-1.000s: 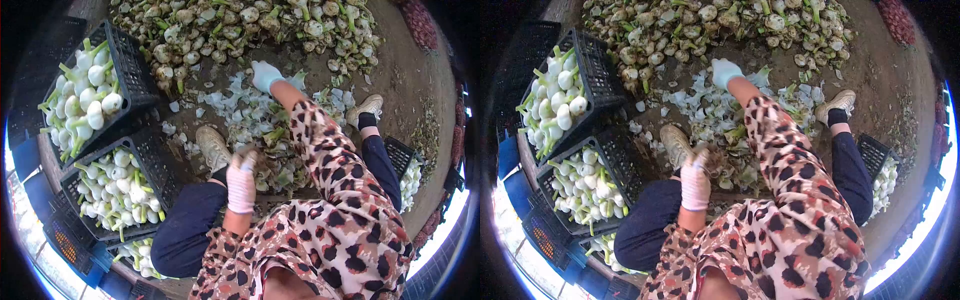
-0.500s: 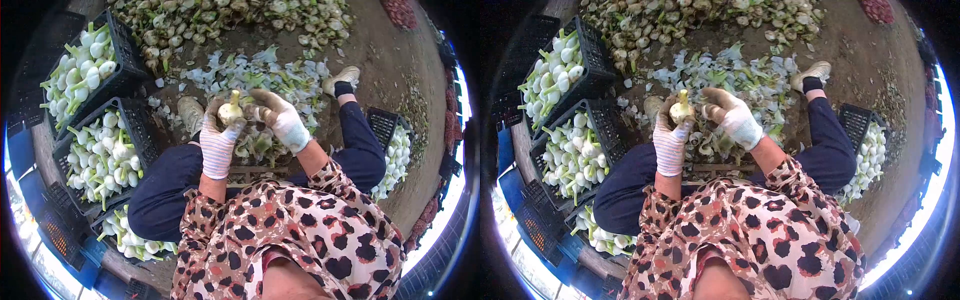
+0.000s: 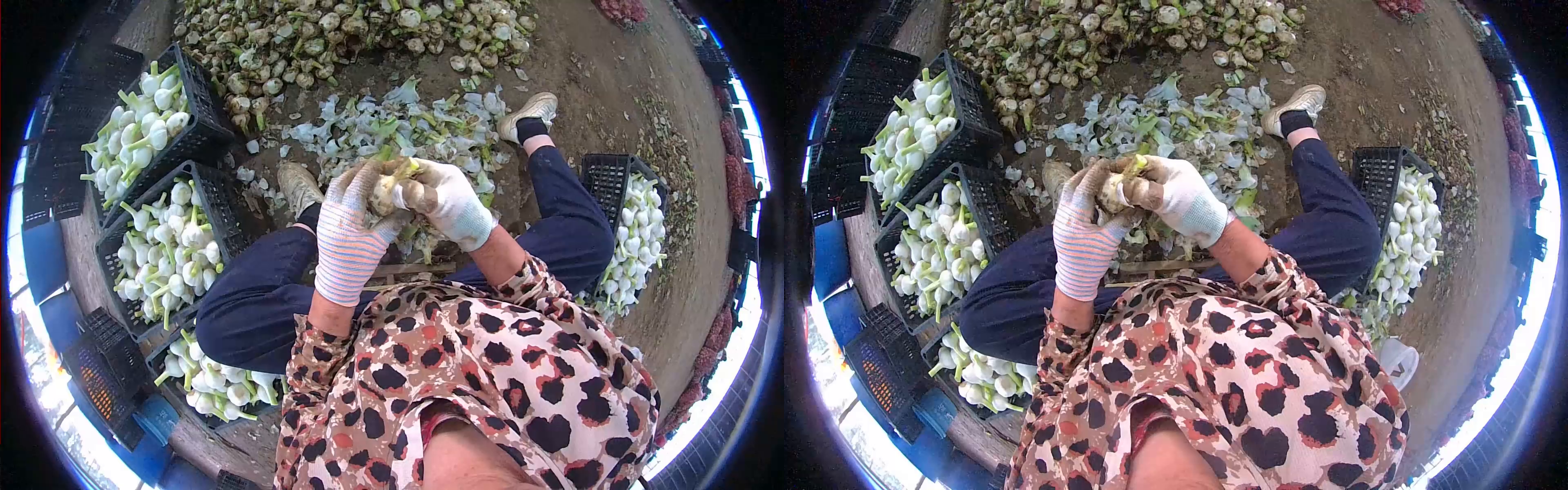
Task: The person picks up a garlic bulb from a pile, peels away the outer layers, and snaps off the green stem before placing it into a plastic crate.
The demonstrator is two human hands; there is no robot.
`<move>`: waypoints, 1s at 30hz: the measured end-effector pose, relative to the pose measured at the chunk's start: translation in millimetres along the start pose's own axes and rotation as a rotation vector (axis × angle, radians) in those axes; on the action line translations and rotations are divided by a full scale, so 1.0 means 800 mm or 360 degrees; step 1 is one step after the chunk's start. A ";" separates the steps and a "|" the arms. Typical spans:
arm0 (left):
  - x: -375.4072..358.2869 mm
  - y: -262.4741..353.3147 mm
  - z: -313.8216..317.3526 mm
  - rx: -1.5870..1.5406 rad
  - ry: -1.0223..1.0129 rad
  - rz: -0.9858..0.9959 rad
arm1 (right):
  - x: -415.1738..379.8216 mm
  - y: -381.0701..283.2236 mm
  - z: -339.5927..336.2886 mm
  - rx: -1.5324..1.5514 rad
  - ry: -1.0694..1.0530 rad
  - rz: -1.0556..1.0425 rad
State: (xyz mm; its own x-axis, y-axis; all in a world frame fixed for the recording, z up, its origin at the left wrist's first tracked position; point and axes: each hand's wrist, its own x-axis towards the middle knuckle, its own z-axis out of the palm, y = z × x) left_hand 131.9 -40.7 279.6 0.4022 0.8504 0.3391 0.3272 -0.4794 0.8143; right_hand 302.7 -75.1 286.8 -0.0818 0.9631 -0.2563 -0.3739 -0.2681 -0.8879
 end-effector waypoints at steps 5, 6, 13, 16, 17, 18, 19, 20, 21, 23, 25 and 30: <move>0.001 0.016 -0.005 -0.0215 -0.0006 0.0036 | -0.013 -0.003 -0.024 -0.0007 -0.0143 -0.0048; -0.001 0.016 -0.004 -0.0210 -0.0006 0.0006 | -0.013 -0.005 -0.028 -0.0080 -0.0183 -0.0034; -0.021 0.036 0.011 -0.1338 0.0023 -0.0689 | -0.020 -0.014 -0.025 -0.0786 -0.0140 -0.0200; -0.028 0.020 0.002 -0.1703 -0.0239 -0.0992 | -0.019 0.003 -0.021 -0.1112 -0.0034 -0.0516; -0.029 0.022 0.005 -0.1702 -0.0238 -0.0990 | -0.018 0.005 -0.017 -0.1145 0.0008 -0.0669; -0.027 0.026 0.010 -0.2119 -0.0071 -0.1225 | -0.020 0.003 -0.012 -0.1094 0.0025 -0.0598; -0.026 0.030 0.014 -0.2534 0.0108 -0.1463 | -0.022 0.005 -0.010 -0.1092 0.0022 -0.0600; -0.020 0.032 0.014 -0.2369 0.0045 -0.1346 | -0.023 0.010 -0.008 -0.0893 0.0133 -0.0406; -0.024 0.024 0.015 -0.2370 0.0047 -0.1343 | -0.024 0.014 -0.009 -0.0695 0.0238 -0.0214; -0.028 0.008 0.014 -0.1167 0.0098 -0.0999 | -0.017 0.013 -0.016 -0.0704 0.0216 -0.0344; -0.038 0.014 0.024 -0.1445 0.0209 -0.1027 | -0.020 0.008 -0.015 -0.1139 0.0198 -0.0903; -0.036 0.027 0.012 -0.1631 -0.0026 -0.0878 | -0.026 0.006 -0.004 -0.0884 0.0365 -0.0386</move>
State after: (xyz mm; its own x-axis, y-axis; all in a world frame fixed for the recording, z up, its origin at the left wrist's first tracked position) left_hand 135.3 -77.9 282.6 0.4342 0.8826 -0.1803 -0.3806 0.3612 0.8513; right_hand 305.5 -96.5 286.5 0.1672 0.9849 -0.0439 0.1821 -0.0746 -0.9805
